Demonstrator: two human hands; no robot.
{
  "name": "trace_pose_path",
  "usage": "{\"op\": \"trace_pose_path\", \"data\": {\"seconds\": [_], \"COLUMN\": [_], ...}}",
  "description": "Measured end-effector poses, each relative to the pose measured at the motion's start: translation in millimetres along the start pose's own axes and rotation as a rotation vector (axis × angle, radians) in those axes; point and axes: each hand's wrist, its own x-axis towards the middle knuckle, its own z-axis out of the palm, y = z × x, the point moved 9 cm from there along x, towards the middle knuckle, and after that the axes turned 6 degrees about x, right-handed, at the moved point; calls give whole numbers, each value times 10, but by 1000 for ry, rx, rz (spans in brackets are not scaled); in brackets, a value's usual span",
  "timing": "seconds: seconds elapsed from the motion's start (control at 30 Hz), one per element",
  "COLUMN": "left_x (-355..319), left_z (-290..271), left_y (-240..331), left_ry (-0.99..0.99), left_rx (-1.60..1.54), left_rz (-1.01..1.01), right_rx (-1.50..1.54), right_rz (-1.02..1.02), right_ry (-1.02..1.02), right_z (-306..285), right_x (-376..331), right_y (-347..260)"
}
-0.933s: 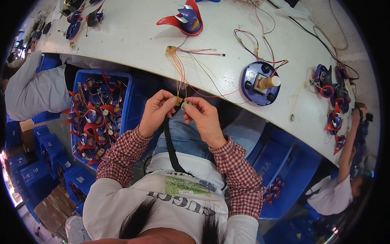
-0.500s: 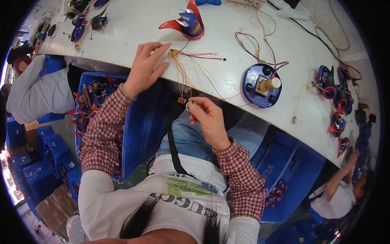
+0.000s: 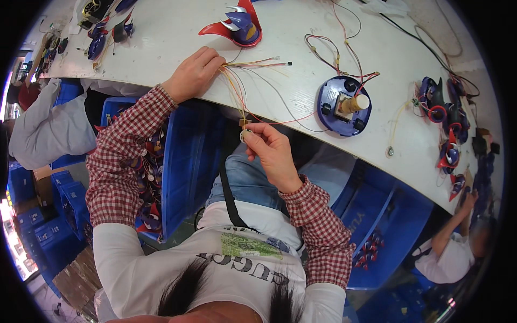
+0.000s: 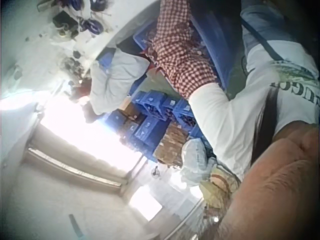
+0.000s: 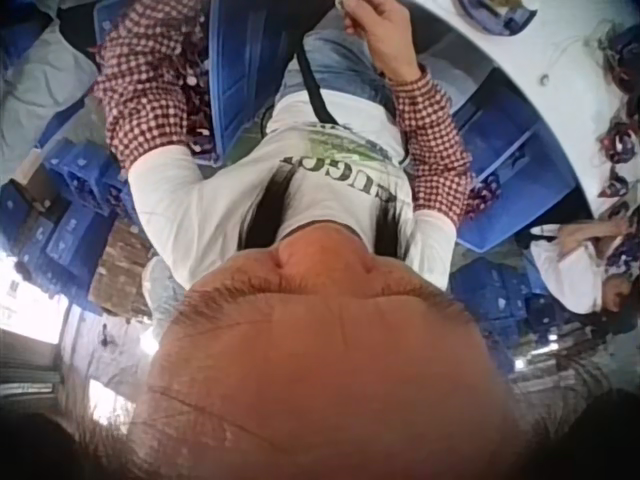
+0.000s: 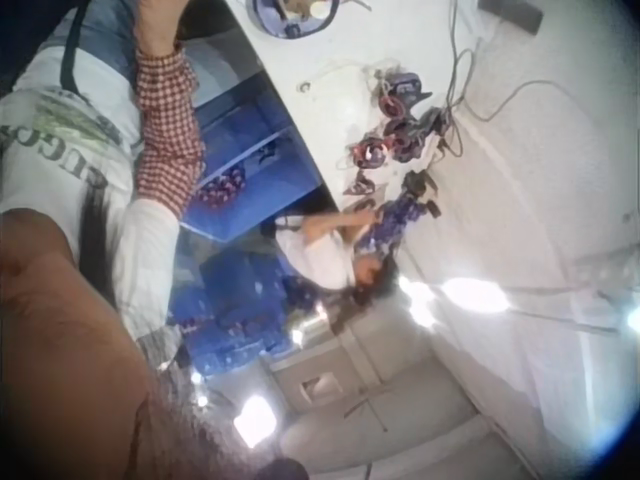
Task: Assembling and testing electronic toy fan units at a production workbench.
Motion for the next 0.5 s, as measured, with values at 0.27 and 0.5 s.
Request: {"op": "trace_pose_path", "data": {"seconds": [0.27,0.5], "left_x": [-245,-1023], "left_z": [-444,-71], "left_y": [88,764], "left_ry": [217,107], "left_rx": [-145,-810], "left_rz": [-287,-858], "right_rx": [-11,-19], "right_rz": [-6,-18], "right_ry": [-4,-2], "right_z": [7,-40], "right_x": [-27,-25], "right_y": [-31,-44]}}
